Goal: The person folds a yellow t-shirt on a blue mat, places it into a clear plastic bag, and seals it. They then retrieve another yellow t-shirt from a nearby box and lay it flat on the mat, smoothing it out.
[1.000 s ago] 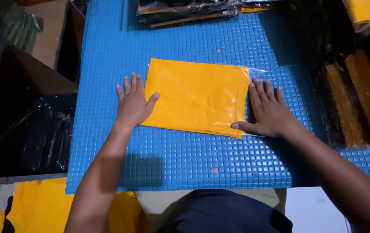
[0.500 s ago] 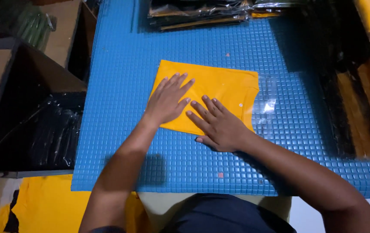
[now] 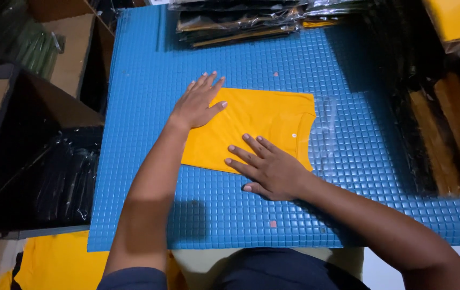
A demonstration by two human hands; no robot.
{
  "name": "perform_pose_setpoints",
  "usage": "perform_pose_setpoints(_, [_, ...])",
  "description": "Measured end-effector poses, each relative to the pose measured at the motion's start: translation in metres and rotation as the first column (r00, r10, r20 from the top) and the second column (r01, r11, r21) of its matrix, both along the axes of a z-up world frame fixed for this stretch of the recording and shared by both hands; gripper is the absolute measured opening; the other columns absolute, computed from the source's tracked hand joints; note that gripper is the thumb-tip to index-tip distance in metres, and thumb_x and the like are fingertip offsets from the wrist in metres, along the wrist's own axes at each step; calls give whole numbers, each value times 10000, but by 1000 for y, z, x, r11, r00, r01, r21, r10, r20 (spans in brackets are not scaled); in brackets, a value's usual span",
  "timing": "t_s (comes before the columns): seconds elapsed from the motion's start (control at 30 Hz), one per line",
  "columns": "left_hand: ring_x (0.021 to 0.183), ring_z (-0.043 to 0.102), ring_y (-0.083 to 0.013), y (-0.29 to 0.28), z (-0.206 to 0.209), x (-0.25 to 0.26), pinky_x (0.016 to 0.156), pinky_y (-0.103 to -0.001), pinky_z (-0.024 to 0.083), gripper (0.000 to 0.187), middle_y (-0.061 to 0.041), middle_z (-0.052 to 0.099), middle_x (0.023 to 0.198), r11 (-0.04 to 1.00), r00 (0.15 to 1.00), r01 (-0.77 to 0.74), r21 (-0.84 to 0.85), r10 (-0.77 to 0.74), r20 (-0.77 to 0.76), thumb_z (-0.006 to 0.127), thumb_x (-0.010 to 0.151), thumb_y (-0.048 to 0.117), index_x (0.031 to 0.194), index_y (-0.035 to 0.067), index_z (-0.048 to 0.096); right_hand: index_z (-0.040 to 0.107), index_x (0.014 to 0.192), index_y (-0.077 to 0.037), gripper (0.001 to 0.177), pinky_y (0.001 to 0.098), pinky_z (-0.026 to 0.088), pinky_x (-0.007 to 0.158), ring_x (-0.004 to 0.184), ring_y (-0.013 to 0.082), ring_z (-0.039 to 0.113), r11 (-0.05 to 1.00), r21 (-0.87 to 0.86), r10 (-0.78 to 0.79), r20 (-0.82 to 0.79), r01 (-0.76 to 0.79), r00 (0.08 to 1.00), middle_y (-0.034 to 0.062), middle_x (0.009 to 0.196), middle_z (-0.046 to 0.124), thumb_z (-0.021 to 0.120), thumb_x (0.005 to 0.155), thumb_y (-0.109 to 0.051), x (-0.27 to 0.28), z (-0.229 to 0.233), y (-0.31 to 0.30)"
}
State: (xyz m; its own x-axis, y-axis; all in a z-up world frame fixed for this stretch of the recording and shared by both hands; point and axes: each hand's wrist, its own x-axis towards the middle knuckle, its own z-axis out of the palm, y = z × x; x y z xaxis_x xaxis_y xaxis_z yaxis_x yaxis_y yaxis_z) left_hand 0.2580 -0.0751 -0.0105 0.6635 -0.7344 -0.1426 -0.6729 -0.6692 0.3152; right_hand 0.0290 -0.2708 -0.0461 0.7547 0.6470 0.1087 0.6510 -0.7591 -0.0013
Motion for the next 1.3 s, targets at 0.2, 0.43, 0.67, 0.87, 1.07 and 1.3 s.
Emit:
perform_pose_setpoints(0.2, [1593,114,-348,-7,-4,6,1246,-644,23,699,-135,192,1722,997,996,-82,11,81,44,354,1084,575,1663,196,254,185,1653,-217,681,550,109,1234,1554,439,93,1000,-4,30,-49,-30,998,77,1724,146,137,1081,-583,-11,7,1])
perform_pose_setpoints(0.43, [1473,352,-471,-24,-3,-50,1190,-655,219,539,-302,461,1534,978,828,-28,-209,140,544,477,1107,324,1517,-27,475,578,1436,-24,506,586,443,1096,1285,496,574,771,637,351,-427,2,833,271,1372,635,522,1046,-342,8,72,-17])
perform_pose_setpoints(0.67, [1569,117,-450,-14,2,-130,1238,-646,82,775,-232,187,1700,980,978,-177,-88,185,99,507,973,335,1624,2,247,413,1569,-181,634,532,280,1200,1427,409,409,894,363,-193,-215,262,957,138,1548,472,364,1031,-513,80,15,-40])
perform_pose_setpoints(0.87, [1569,134,-451,8,0,-139,1217,-673,56,1020,-237,231,1685,964,959,-221,-147,242,145,545,903,689,1601,-10,291,309,1626,-138,906,539,147,1269,1543,395,262,921,86,-363,-169,380,917,152,1664,334,293,963,-755,79,30,-55])
perform_pose_setpoints(1.07, [1564,78,-481,24,1,-140,1124,-800,67,1074,-215,162,1709,938,936,-329,-110,339,92,547,900,736,1620,-2,250,263,1641,-102,1028,570,114,1262,1548,407,240,852,85,-497,-181,517,849,168,1679,297,317,927,-840,68,19,-86])
perform_pose_setpoints(1.3, [1086,712,-372,56,-36,-84,844,-480,594,531,-194,723,1163,763,839,-380,-523,522,152,831,915,365,1288,23,669,676,1292,-79,862,499,404,1020,1184,380,555,655,321,-723,0,685,691,128,1188,567,622,842,-812,46,10,-121])
